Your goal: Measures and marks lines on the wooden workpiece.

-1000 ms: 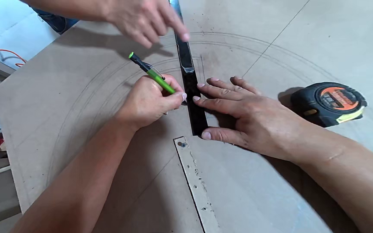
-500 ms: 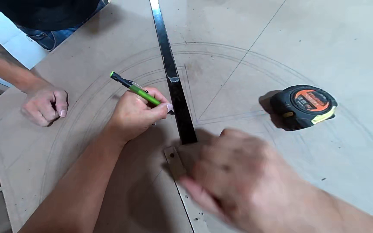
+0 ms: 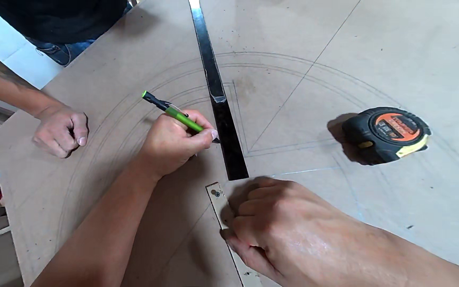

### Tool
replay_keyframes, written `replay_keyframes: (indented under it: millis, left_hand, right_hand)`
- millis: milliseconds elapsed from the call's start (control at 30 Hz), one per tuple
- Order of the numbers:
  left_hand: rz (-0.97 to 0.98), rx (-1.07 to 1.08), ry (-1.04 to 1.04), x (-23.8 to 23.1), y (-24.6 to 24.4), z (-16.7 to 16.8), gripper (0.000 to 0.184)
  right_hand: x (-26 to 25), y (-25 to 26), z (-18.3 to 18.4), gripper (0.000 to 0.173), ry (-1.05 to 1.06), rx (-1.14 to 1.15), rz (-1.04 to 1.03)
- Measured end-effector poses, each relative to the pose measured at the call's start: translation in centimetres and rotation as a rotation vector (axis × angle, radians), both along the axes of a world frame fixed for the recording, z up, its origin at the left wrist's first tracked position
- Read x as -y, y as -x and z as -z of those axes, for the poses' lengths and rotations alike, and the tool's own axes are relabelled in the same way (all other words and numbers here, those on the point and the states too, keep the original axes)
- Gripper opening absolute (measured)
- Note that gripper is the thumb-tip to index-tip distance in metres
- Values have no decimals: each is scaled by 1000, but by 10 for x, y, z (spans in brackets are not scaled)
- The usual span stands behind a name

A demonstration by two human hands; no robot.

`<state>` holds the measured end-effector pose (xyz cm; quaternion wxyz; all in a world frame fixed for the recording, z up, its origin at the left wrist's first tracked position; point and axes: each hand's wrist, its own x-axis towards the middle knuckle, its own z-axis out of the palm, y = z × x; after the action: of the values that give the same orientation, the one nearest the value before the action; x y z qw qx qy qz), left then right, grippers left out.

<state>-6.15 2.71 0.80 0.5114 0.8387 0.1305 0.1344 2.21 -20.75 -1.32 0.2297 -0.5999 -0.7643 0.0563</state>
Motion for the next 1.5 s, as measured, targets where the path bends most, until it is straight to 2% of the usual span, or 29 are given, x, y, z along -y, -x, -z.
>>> replay_keyframes:
  millis: [700, 767, 833, 900, 1000, 1067, 1100, 1133, 1167, 1233, 1267, 1300, 1400, 1433, 1500]
  left_hand:
    - [13, -3, 34, -1, -1, 1, 6]
    - [8, 57, 62, -1, 1, 3, 6]
    - [7, 228, 56, 6, 2, 5, 10]
    - [110, 320, -68, 17, 0, 4, 27]
    - [283, 159, -414, 15, -1, 11, 38]
    - [159, 65, -574, 3, -1, 10, 35]
    - [39, 57, -628, -6, 0, 10, 33]
    - [-92, 59, -648, -15, 1, 10, 32]
    - [-211, 63, -645, -22, 3, 10, 30]
    - [-379, 104, -629, -29, 4, 10, 27]
    - [-421, 133, -634, -29, 4, 11, 26]
    - [-438, 165, -638, -27, 3, 11, 27]
    - [-300, 252, -530, -2, 2, 5, 30]
    - [-217, 245, -501, 11, 3, 2, 30]
    - [-40, 253, -541, 38, 1, -1, 30]
  right_hand:
    - [0, 2, -3, 42, 21, 17, 7]
    - [0, 2, -2, 42, 27, 22, 5]
    - [0, 3, -1, 42, 26, 21, 0]
    - [1, 3, 0, 40, -12, -8, 12]
    - [1, -8, -4, 38, -236, -106, 182]
    - [8, -42, -18, 34, -360, -27, 431]
    - [16, -66, -26, 32, -341, 54, 551]
    - [28, -90, -31, 39, -256, 120, 630]
    - [42, -115, -31, 53, -140, 161, 658]
    - [75, -151, -18, 82, 69, 146, 602]
    - [87, -158, -13, 89, 151, 87, 563]
    - [92, -161, -13, 88, 185, 24, 525]
    - [77, -149, -7, 59, 25, 40, 574]
    - [63, -133, -7, 61, -36, 44, 640]
    - [37, -99, -13, 79, -75, -7, 751]
